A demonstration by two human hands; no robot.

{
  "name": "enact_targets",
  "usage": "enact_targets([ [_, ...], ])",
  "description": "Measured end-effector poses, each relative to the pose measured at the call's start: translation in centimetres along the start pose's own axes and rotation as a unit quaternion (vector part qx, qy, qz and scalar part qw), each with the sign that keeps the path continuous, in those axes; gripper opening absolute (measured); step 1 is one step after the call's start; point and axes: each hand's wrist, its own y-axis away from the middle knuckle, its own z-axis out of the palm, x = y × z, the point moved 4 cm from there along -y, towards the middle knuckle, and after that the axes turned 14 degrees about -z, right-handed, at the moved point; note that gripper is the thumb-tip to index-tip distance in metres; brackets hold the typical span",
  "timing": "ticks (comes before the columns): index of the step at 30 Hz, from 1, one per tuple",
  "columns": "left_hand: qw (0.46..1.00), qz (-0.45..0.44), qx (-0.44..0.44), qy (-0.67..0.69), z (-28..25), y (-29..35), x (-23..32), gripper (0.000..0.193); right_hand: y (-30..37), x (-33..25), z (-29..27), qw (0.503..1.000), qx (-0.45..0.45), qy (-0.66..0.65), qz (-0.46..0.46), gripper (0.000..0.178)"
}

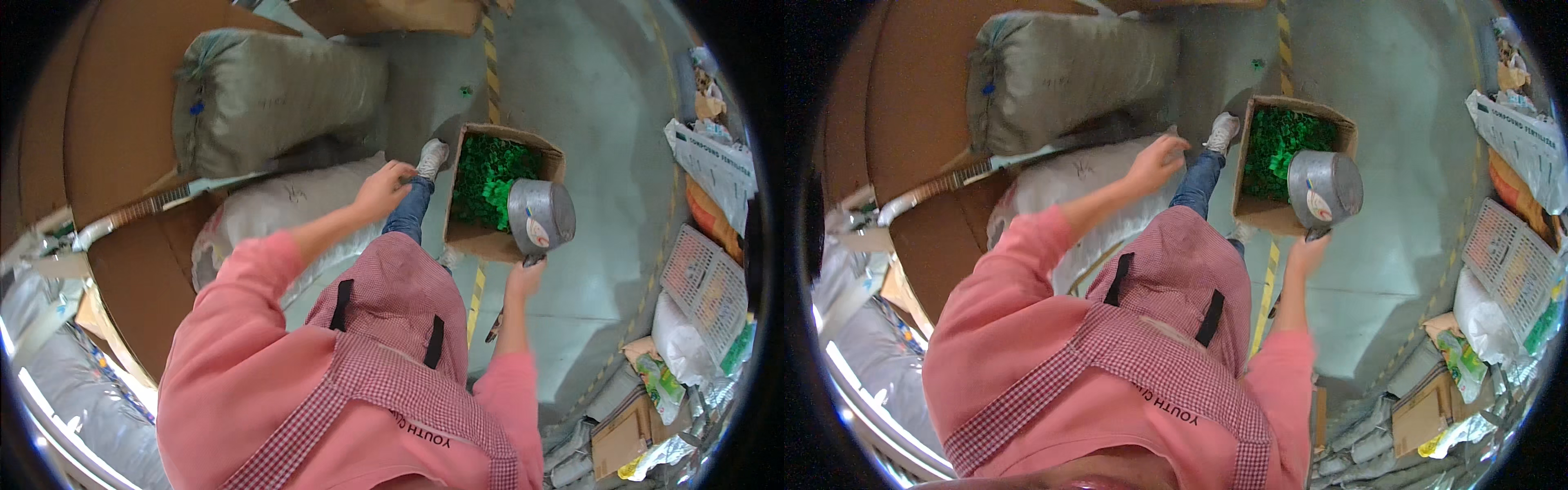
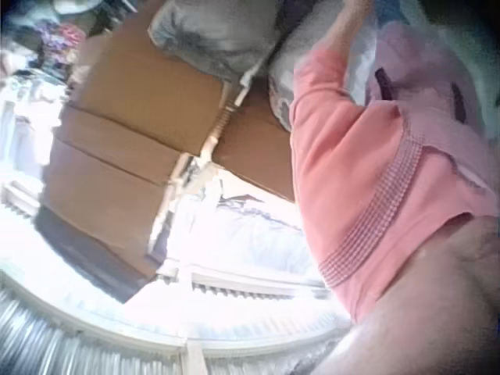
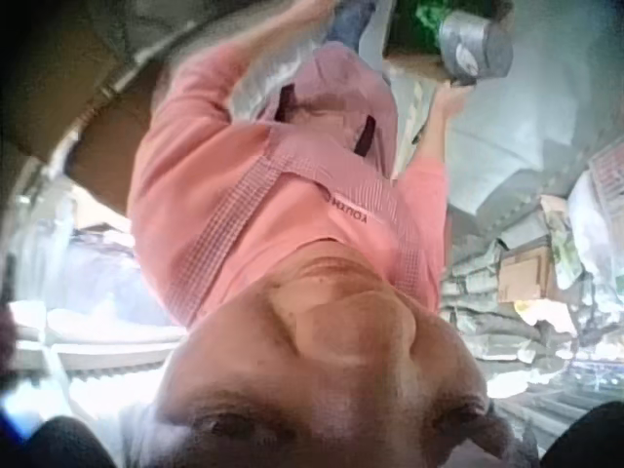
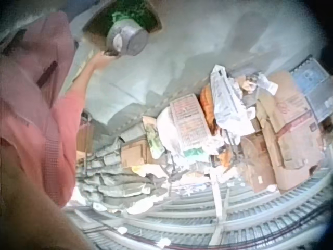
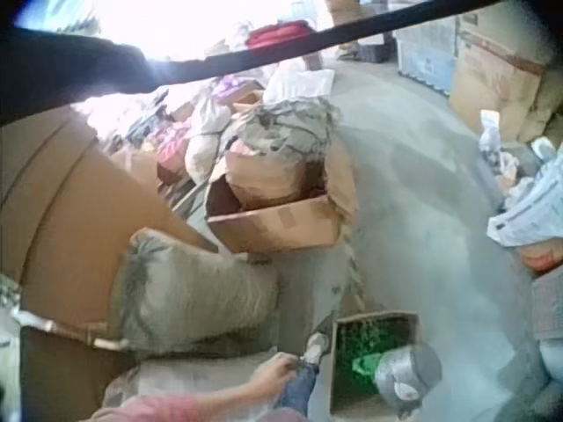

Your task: The person assembles colorful plastic star-shaped pieces onto white cords using a small orange tool. They repeatedly pick up pieces from a table, attach them to the cords, and place the assembled cords aside. Later, they scoop green plastic pieces from a bag into a cardboard box and pour them onto the table.

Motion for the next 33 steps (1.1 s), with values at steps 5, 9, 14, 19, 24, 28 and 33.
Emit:
enact_targets([
  [5,0.982,0.011,-0.035,-0.185,4.9,-20.6,-0.4,0.029,0.9,-0.2,1.7,0.992,0.036,-0.089,0.086,0.063],
  [9,0.937,-0.084,-0.059,-0.333,9.0,-34.5,-1.1,0.037,4.5,0.8,5.9,0.844,-0.001,-0.438,0.309,0.028],
  [14,0.884,-0.115,-0.104,-0.440,16.7,-45.8,-5.3,0.041,5.8,0.0,8.4,0.659,0.047,-0.585,0.471,0.019],
  [19,0.864,-0.102,-0.096,-0.483,24.9,-51.9,-7.8,0.040,4.7,-0.3,10.7,0.598,0.083,-0.573,0.554,0.023],
  [24,0.862,-0.041,-0.015,-0.505,26.9,-58.4,-15.2,0.041,5.8,2.4,12.4,0.597,0.044,-0.592,0.540,0.020],
  [28,0.894,-0.049,-0.094,-0.436,27.7,-58.7,-14.2,0.046,3.5,1.1,12.1,0.652,0.071,-0.516,0.551,0.018],
  [33,0.951,0.238,0.085,-0.178,23.9,-47.0,-1.3,0.035,4.6,0.6,11.4,0.654,0.092,-0.508,0.552,0.021],
])
